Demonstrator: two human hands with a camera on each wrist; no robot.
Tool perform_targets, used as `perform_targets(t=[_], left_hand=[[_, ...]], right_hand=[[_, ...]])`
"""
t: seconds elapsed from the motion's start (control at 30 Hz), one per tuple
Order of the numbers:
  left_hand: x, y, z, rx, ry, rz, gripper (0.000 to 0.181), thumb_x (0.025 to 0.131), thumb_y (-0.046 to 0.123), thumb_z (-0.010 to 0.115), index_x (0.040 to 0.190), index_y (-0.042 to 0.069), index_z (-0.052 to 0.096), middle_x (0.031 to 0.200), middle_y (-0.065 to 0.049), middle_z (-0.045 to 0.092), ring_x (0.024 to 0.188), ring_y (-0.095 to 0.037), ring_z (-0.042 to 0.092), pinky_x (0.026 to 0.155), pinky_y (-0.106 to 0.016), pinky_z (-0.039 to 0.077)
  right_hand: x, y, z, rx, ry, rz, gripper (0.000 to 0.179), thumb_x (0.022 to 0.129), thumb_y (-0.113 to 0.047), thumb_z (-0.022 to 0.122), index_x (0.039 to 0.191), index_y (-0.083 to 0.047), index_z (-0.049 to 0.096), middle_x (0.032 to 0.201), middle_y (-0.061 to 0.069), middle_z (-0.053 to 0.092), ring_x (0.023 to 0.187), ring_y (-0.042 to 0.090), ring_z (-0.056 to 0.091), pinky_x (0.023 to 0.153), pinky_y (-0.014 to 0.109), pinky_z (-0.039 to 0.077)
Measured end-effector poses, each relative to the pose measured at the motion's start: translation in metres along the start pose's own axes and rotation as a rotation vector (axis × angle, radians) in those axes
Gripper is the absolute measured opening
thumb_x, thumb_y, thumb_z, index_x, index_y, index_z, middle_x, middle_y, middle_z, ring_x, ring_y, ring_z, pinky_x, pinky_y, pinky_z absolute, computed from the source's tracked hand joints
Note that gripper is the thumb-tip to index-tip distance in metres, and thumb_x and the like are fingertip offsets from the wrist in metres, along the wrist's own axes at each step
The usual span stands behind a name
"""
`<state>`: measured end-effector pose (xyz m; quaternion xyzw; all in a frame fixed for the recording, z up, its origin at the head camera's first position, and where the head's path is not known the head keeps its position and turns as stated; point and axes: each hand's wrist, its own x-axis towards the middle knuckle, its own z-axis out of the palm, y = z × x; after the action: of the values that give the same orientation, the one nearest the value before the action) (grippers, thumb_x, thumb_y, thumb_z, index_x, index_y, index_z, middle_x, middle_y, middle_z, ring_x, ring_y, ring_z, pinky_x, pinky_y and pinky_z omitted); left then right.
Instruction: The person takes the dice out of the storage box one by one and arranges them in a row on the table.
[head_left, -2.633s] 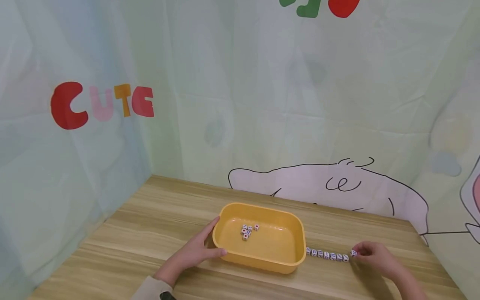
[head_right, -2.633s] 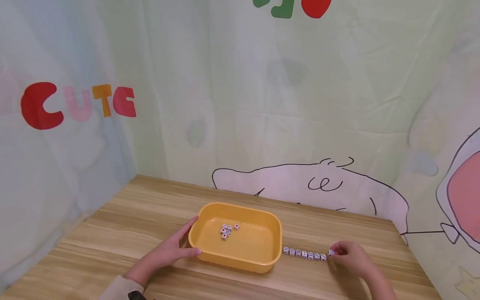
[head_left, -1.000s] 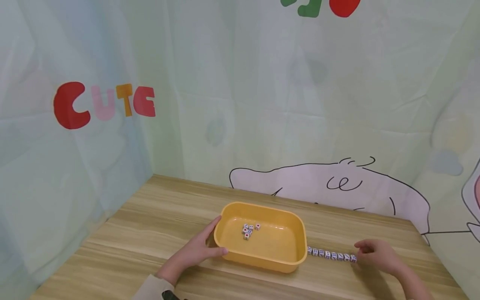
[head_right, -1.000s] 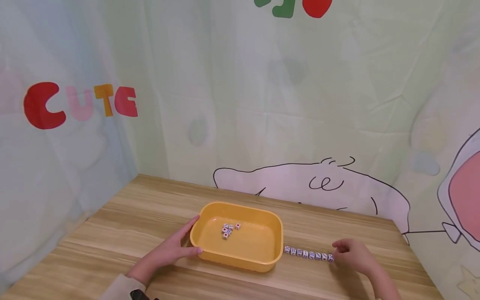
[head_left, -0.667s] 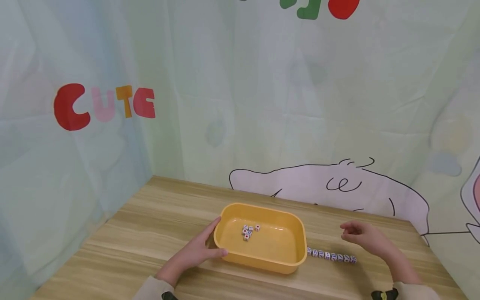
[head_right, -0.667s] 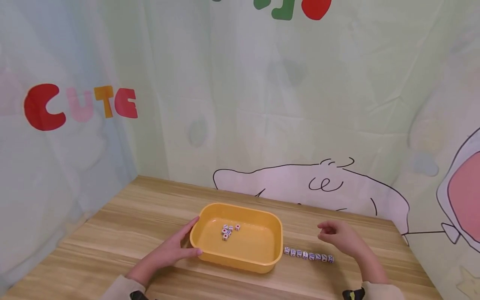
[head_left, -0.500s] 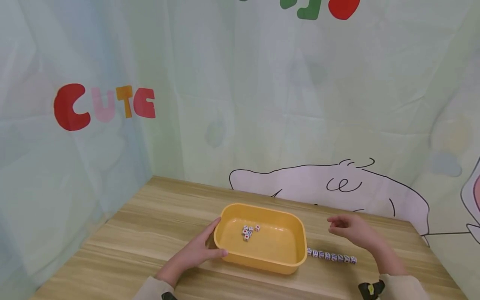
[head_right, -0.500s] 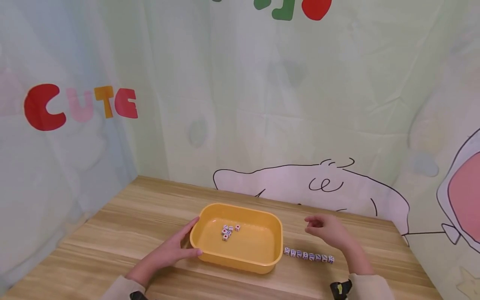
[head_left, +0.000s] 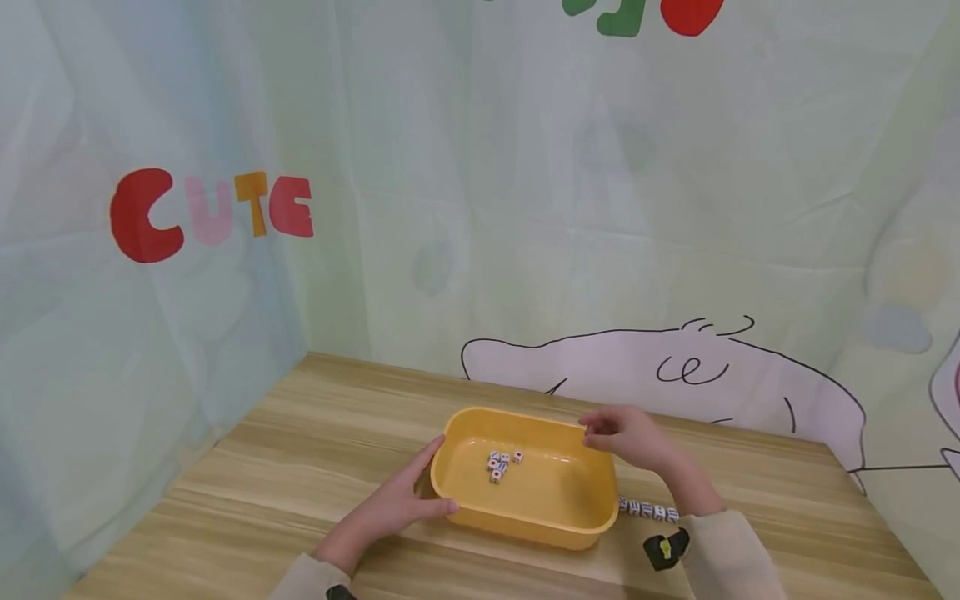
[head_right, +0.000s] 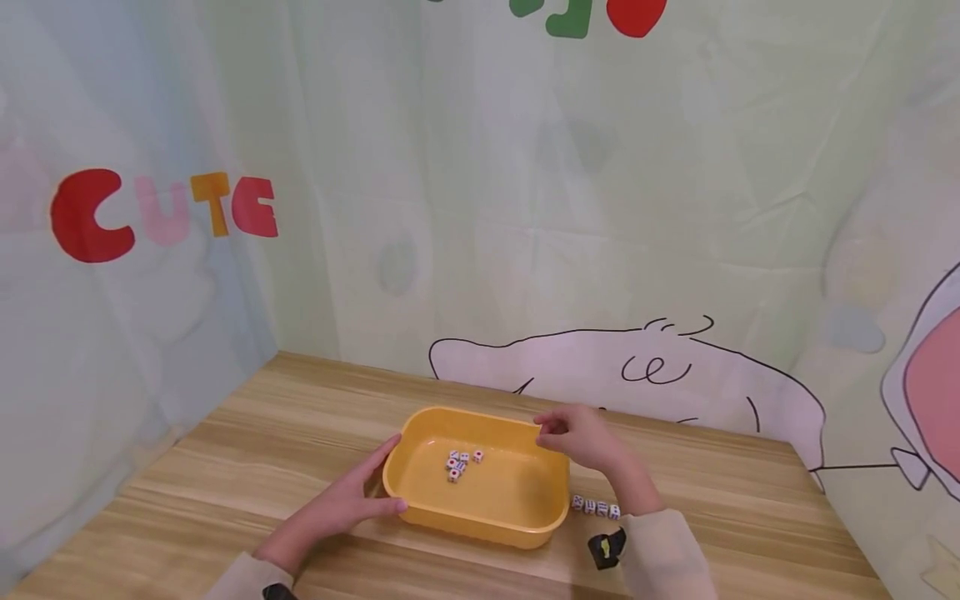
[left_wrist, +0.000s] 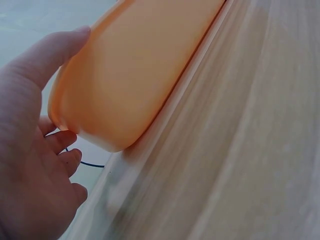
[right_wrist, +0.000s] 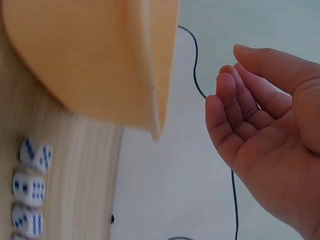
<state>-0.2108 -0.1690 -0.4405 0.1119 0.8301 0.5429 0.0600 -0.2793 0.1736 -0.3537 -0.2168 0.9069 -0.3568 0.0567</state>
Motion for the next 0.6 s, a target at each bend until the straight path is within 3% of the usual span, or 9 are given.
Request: perform_targets(t=[0.6], left_hand=[[0.0, 0.0, 0.001, 0.008, 0.005, 0.004, 0.1, 0.076, 0.033, 0.082, 0.154, 0.014, 0.022, 0.158, -0.017, 0.022, 0.145, -0.041, 0.016, 0.114, -0.063, 0.011]], right_hand=[[0.036, -0.028, 0.061, 0.018, -0.12, -0.116, 0.027, 0.085, -0.009, 0.071, 0.107, 0.006, 0.067, 0.084, 0.001, 0.066, 0.077, 0.009, 0.057, 0.068, 0.023, 0.05]])
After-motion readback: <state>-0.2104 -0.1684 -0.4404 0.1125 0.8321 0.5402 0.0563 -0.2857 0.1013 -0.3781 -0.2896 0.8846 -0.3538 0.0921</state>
